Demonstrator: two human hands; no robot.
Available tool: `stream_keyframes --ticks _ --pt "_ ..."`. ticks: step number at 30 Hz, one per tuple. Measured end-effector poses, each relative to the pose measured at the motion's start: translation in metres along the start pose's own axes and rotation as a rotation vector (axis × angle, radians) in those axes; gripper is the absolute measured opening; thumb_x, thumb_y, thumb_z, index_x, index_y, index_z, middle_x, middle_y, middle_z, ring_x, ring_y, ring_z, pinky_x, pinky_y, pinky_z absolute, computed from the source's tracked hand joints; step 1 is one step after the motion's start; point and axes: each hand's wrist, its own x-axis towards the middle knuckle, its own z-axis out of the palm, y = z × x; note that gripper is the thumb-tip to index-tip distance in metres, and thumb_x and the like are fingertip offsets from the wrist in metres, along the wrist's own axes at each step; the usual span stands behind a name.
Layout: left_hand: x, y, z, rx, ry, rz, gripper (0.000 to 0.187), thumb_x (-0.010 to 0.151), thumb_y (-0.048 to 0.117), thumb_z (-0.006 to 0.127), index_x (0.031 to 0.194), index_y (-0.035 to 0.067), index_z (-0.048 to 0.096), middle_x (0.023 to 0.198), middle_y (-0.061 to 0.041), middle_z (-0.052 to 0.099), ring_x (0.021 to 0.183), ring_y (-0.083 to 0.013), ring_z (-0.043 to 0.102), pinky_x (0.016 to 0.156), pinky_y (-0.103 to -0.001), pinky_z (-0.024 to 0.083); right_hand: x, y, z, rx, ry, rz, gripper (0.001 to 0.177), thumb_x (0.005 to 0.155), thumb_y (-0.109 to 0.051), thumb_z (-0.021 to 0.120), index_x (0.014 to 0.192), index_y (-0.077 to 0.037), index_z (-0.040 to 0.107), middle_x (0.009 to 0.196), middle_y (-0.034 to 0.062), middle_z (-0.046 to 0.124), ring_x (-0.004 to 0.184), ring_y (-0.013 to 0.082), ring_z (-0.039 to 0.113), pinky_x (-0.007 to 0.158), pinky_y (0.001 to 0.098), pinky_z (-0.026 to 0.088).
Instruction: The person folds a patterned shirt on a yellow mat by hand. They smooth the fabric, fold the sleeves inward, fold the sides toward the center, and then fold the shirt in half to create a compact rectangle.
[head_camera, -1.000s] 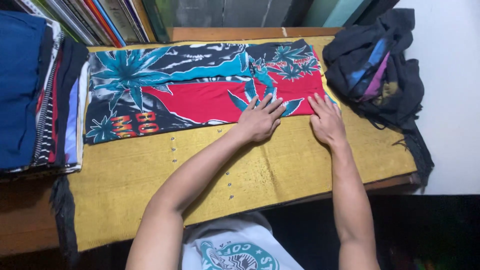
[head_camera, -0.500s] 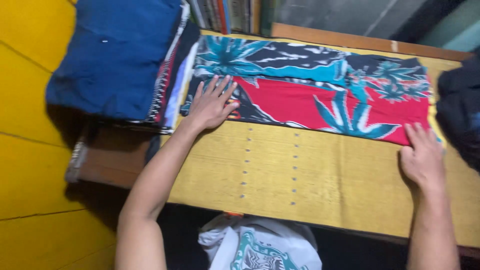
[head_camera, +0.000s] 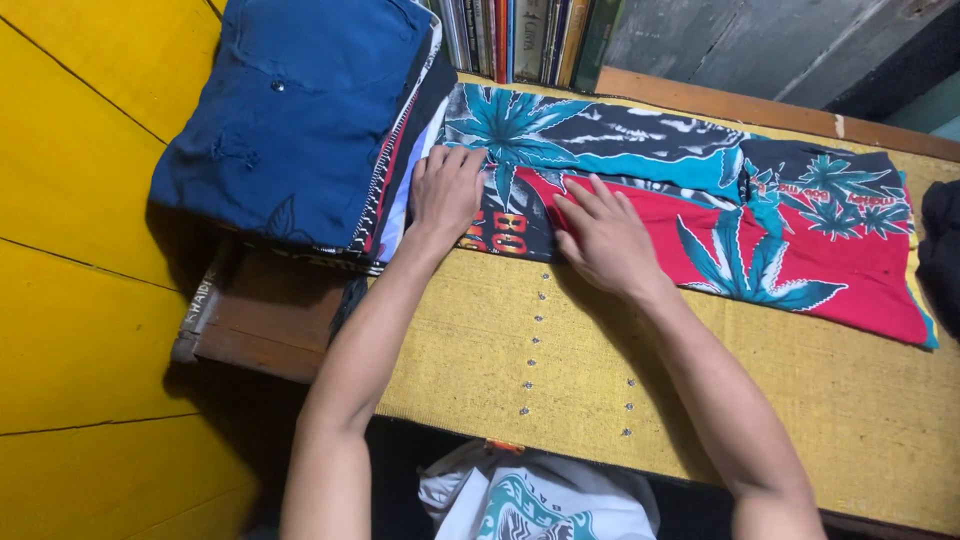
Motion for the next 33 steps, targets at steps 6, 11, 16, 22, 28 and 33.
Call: stream_keyframes --ticks 6,11,16,22,28,33 --pt "0.013 0.013 0.008 -0.141 -0.150 -0.032 0.029 0.103 0.039 0.055 0.130 0.040 0.063 0.133 0.005 0.055 0.129 -0.0257 0.047 0.099 -0.049 0.045 0.023 -0.037 0.005 0.078 -0.103 0.015 0.066 0.105 -0.054 0.042 0.158 -0.015 0.042 0.167 0.0120 0.034 0.155 0.0397 0.023 0.120 0.0626 0.026" --pt "0.014 0.019 -0.031 -0.239 -0.208 -0.012 0.033 0.102 0.037 0.060 0.132 0.030 0.069 0.146 -0.006 0.053 0.143 -0.0329 0.040 0.110 -0.055 0.036 0.019 -0.033 -0.003 0.084 -0.257 0.111 0.074 0.102 -0.067 0.037 0.162 -0.025 0.033 0.171 0.0074 0.024 0.158 0.0374 0.014 0.124 0.0643 0.014" --pt "0.013 0.017 -0.027 -0.245 -0.165 0.046 0.028 0.100 0.040 0.067 0.125 0.030 0.073 0.147 -0.005 0.056 0.142 -0.0321 0.044 0.110 -0.054 0.036 -0.010 0.002 -0.022 0.066 -0.333 0.225 0.074 0.101 -0.069 0.035 0.164 -0.030 0.026 0.173 0.0026 0.018 0.159 0.0360 0.010 0.125 0.0628 0.011" --pt "0.006 -0.001 0.010 -0.221 -0.033 0.025 0.014 0.105 0.040 0.068 0.112 0.030 0.074 0.132 0.004 0.061 0.131 -0.0246 0.054 0.105 -0.046 0.043 -0.049 0.062 -0.031 0.044 -0.319 0.345 0.075 0.103 -0.068 0.033 0.166 -0.028 0.024 0.173 0.0051 0.017 0.158 0.0382 0.011 0.125 0.0621 0.012" --pt "0.008 0.003 0.005 -0.214 -0.035 -0.008 0.013 0.105 0.038 0.068 0.110 0.028 0.075 0.125 0.003 0.061 0.125 -0.0250 0.059 0.100 -0.046 0.047 -0.071 0.117 -0.026 0.175 -0.130 0.378 0.072 0.102 -0.062 0.050 0.161 -0.022 0.039 0.169 0.0098 0.030 0.156 0.0386 0.022 0.123 0.0608 0.021" --pt "0.021 0.032 -0.026 -0.045 0.125 0.096 0.019 0.097 0.027 0.078 0.114 0.018 0.077 0.134 -0.007 0.060 0.136 -0.0324 0.048 0.108 -0.051 0.041 -0.096 0.157 -0.026 0.071 0.489 0.130 0.039 0.101 -0.025 0.070 0.137 -0.009 0.068 0.140 0.0155 0.064 0.137 0.0378 0.053 0.117 0.0437 0.041"
